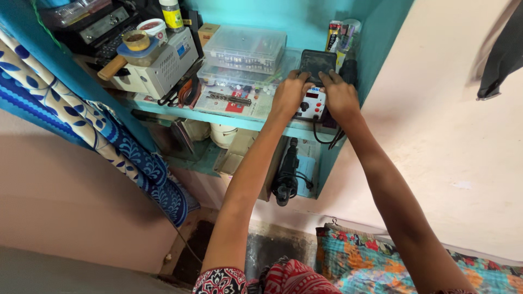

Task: The person assembles a corded drill by attaching the handle, inserting a drill bit into the chuck, and tightening it. They then place the drill on a shelf and pack a red and black bag, hanging it on the wall.

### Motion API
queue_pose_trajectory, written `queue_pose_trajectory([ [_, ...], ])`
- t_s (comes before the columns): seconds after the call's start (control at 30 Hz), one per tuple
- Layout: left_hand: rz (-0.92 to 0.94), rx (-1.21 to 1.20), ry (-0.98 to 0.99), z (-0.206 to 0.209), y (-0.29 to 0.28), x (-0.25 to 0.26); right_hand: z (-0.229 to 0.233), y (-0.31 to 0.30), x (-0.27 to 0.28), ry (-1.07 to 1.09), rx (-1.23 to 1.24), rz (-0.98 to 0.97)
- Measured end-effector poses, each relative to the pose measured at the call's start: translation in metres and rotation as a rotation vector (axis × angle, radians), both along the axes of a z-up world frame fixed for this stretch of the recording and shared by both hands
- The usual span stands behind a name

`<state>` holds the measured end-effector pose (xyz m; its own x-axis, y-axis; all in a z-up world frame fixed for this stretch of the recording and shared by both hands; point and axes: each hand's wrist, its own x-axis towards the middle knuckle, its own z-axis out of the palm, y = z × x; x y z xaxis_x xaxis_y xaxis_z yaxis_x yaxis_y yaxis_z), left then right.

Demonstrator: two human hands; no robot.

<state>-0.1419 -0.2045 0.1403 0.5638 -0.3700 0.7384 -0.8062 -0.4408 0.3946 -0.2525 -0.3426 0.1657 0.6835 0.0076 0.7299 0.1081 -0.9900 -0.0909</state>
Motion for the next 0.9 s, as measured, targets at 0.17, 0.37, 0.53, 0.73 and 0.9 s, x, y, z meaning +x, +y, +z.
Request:
queue_pose_trajectory([
  [0.17, 0.010, -0.078, -0.066, -0.007, 0.002, 0.002, -0.006, 0.004, 0.007, -0.075, -0.033, 0.003],
  [0.37, 0.061, -0.083, -0.073, -0.009, 0.004, -0.004, -0.016, 0.008, 0.015, -0.080, -0.050, -0.106],
  [0.53, 0.060, -0.113, -0.095, -0.006, 0.008, -0.011, -0.018, 0.006, 0.010, -0.077, -0.072, -0.092],
  [0.73, 0.077, -0.082, -0.070, 0.005, 0.013, -0.021, -0.013, 0.006, 0.000, -0.031, 0.018, -0.094],
  [0.9, 0.135, 0.046, -0.035, 0.009, 0.012, -0.033, -0.014, 0.009, -0.007, -0.036, 0.021, -0.072],
])
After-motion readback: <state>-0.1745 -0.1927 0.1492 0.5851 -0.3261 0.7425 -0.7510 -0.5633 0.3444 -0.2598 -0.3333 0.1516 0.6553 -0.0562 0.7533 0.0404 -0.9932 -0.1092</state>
